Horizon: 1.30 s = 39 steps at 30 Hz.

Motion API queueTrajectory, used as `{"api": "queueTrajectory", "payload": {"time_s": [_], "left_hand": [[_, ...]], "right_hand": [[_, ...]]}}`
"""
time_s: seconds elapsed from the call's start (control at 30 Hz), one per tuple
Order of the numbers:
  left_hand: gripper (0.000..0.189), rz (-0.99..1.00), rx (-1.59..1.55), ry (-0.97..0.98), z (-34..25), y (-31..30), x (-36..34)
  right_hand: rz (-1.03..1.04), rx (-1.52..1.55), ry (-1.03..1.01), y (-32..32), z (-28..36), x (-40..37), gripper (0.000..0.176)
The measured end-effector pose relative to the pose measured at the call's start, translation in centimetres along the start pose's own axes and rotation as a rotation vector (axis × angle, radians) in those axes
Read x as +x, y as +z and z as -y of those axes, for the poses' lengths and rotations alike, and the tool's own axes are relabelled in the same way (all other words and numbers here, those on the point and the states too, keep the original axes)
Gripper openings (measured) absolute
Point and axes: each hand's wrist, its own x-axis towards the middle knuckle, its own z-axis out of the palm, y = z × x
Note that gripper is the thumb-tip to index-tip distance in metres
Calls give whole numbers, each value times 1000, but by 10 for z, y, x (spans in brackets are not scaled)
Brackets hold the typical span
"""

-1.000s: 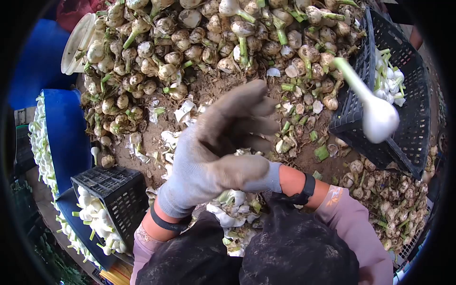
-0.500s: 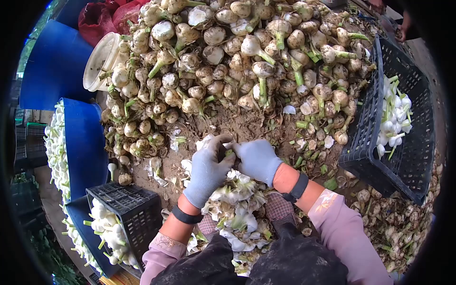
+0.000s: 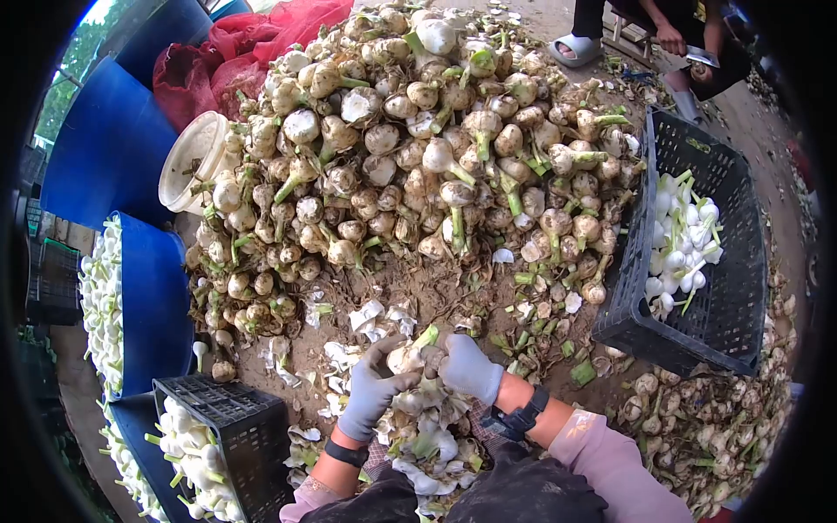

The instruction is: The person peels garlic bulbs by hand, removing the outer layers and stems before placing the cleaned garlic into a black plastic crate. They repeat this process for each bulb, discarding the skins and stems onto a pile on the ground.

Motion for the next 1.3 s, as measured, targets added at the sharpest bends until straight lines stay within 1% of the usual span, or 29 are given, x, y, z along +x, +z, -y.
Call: {"api": "queueTrajectory", "payload": {"time_s": [0.03, 0.07, 0.13, 0.17, 0.2, 0.27, 0.33, 0.37, 0.4, 0.43, 0.47, 0.5, 0.53, 0.6, 0.63, 0.67, 0.73, 0.77, 0.8, 0.87, 0.9, 0.93, 1.0, 1.07, 1.1, 1.13, 1.2, 1.23, 1.3], "left_hand": [[60, 55, -218, -62, -1, -1, -4], [60, 54, -216, -57, 1, -2, -6], [53, 117, -770, -165, 6, -2, -12], [52, 111, -840, -171, 6, 3, -12], [54, 12, -759, -166, 6, 6, -11], [60, -12, -885, -199, 1, 8, -14], [70, 99, -463, -166, -2, 6, -13], [78, 21, -289, -73, -2, 16, -14], [62, -70, -151, 17, 5, 20, -12], [49, -13, -112, -128, -5, 17, -11], [38, 45, -74, -267, -15, 8, -11], [39, 101, -141, -243, 4, -5, -6], [52, 237, -168, -248, 14, -27, -4], [50, -217, 138, 18, 22, -16, 11], [45, -292, 191, 81, -5, 0, 6], [42, -271, 116, 210, 3, 1, 8], [43, 39, 419, 347, -14, 2, -2], [37, -13, 667, 364, -11, 5, -1], [37, -4, 669, 358, -6, 2, -2], [32, -9, 27, -11, 3, -8, -3], [28, -19, -251, -150, -4, -6, -5], [29, 52, -436, -102, 3, -10, -7], [35, 162, -589, -11, 2, -14, -3], [40, -42, -668, -3, -5, -16, -3], [44, -113, -749, -15, -8, -19, 0], [45, -78, -1028, -55, -2, -26, 3], [43, -98, -1217, -86, 12, -31, 8], [43, -95, -1216, -92, 14, -32, 6], [41, -94, -1033, -89, 14, -28, 8]], "right_hand": [[-33, -86, -201, 3, -5, 1, 16], [-32, -87, -207, 2, -9, 1, 16], [-174, -775, -315, 1, 9, -10, 19], [-136, -917, -359, -1, 16, -15, 29], [-128, -910, -334, -2, 14, -12, 29], [-240, -625, -630, 2, 0, -8, 32], [-108, -23, -253, 6, -5, -7, 33], [-38, 88, -180, 5, -5, -6, 31], [33, 197, -115, 2, -4, -5, 30], [-7, 126, -62, 1, -9, -3, 24], [-25, -140, 26, -3, -7, -3, 22], [-31, -129, -54, -1, -12, -3, 20], [-37, -116, -134, 2, -16, -4, 19], [67, 312, 68, 13, -9, -19, 19], [-9, 377, 79, 21, -13, -22, 20], [-8, 377, 89, 18, -15, -20, 20], [70, -83, -96, 7, -17, -14, 26], [84, -129, -209, 5, -33, -11, 32], [79, -122, -203, 5, -27, -15, 32], [-115, -767, -341, 2, -4, -23, 32], [-96, -1001, -232, -9, 1, -17, 29], [-207, -1057, -247, -19, -6, -11, 25], [-136, -1079, -207, -33, -12, -12, 30], [380, -1111, 33, -23, -7, -29, 26], [640, -1053, 15, -8, -6, -48, 26], [897, -983, 1, 3, -5, -65, 26], [1222, -646, -22, 5, 7, -76, 27], [1093, -718, 60, 2, 5, -71, 28], [702, -1043, 48, -2, -1, -52, 29]]}}
